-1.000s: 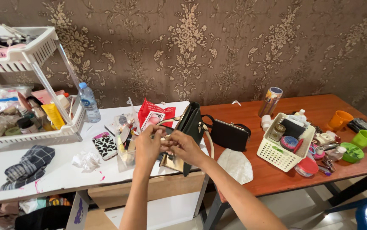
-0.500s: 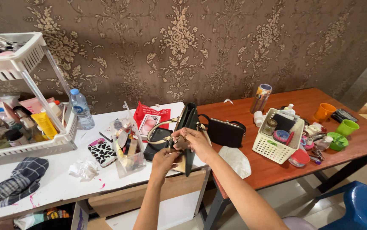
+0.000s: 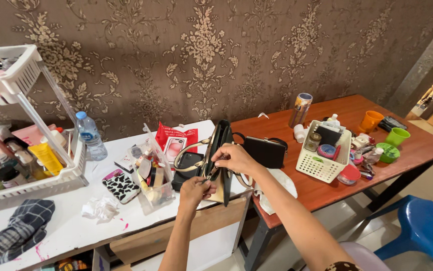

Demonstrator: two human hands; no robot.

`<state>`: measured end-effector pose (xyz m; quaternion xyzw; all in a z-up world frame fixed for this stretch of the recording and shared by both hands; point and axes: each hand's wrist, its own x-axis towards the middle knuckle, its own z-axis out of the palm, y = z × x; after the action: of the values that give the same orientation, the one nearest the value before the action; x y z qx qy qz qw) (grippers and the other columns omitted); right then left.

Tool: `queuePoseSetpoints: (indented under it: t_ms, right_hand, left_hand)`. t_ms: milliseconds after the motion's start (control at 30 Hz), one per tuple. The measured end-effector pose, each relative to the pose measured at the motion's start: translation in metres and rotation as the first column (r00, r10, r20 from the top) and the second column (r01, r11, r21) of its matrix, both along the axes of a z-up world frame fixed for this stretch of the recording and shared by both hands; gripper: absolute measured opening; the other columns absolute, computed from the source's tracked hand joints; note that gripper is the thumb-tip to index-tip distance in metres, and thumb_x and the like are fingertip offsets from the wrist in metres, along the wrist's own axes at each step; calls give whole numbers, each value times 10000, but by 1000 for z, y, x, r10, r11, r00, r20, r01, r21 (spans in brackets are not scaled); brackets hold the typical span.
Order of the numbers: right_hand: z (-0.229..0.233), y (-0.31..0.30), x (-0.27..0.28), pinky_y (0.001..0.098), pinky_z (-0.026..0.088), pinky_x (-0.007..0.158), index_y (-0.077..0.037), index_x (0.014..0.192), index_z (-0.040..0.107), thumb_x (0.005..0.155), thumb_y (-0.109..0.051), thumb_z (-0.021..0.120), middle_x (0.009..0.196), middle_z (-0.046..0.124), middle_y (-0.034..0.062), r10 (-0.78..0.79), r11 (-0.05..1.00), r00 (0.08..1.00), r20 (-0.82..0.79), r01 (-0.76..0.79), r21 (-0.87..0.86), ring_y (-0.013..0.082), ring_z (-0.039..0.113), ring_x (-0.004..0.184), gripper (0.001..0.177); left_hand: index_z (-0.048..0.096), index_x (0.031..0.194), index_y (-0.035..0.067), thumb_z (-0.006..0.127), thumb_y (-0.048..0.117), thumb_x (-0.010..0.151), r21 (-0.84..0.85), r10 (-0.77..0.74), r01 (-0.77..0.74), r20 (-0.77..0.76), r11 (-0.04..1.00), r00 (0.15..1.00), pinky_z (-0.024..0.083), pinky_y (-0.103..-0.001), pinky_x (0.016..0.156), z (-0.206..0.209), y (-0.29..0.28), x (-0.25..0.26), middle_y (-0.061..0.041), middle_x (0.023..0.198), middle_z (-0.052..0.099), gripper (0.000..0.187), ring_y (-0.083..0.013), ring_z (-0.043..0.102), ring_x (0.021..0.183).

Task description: The person picks up a white bag from a bed, carries it across a room while holding its handles, and hangs it on a hook near a yellow bag.

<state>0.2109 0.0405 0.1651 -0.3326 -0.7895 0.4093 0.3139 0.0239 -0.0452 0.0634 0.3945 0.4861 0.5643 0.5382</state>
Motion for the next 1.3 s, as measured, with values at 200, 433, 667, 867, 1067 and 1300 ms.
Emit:
queuePoseSetpoints:
  t_ms: [200, 433, 667, 867, 1067, 1300]
  right_hand:
    - [20, 5, -3, 371, 532, 726, -24, 853, 742, 797, -94, 785, 866, 665, 87, -18, 929, 966, 260, -80, 362, 250, 684, 824, 99]
    - [11, 57, -5, 387, 533, 746, -44, 810, 744, 763, -111, 794, 840, 692, 94, -45, 898, 949, 313, -99, 429, 270, 700, 823, 96]
    - [11, 123, -2, 399, 534, 770, -64, 807, 745, 728, -142, 810, 865, 695, 97, -110, 900, 945, 307, -36, 434, 288, 695, 854, 128]
    - [0, 194, 11, 410, 536, 771, -65, 829, 751, 737, -130, 799, 891, 695, 108, -139, 864, 960, 243, -2, 504, 304, 689, 864, 122]
    - [-18, 243, 35, 368, 555, 790, -47, 835, 754, 795, -118, 776, 907, 717, 92, -212, 937, 968, 138, 161, 311, 238, 706, 852, 85]
    - [-48, 229, 46, 353, 548, 832, -26, 932, 766, 866, -146, 767, 945, 783, 133, -238, 959, 971, 29, 230, 163, 203, 714, 890, 137]
  left_hand:
    - [669, 1055, -66, 655, 87, 937, -65, -54, 53, -16, 996, 998, 587, -272, 636, -3, 2, -2, -155, 912, 795, 193, -169, 762, 753]
    - [699, 1027, -44, 666, 126, 931, -182, -108, 107, 1, 977, 994, 579, -274, 667, -10, -14, -12, -130, 923, 813, 198, -157, 750, 751]
    - [695, 1021, -2, 683, 151, 919, -262, -152, 149, 7, 954, 988, 526, -289, 671, -9, -22, -25, -116, 920, 820, 183, -154, 739, 745]
    - [687, 995, 10, 678, 147, 899, -267, -200, 198, 21, 943, 980, 590, -299, 711, -17, -24, -36, -115, 908, 823, 167, -171, 762, 754]
    - [680, 1023, 63, 695, 193, 906, -250, -293, 288, 17, 924, 956, 575, -290, 710, -24, -27, -53, -108, 918, 831, 176, -156, 746, 760]
    - [722, 970, 61, 575, 384, 958, -320, -235, 135, -298, 938, 925, 581, -290, 677, -57, 8, -74, -69, 883, 761, 356, -178, 730, 715]
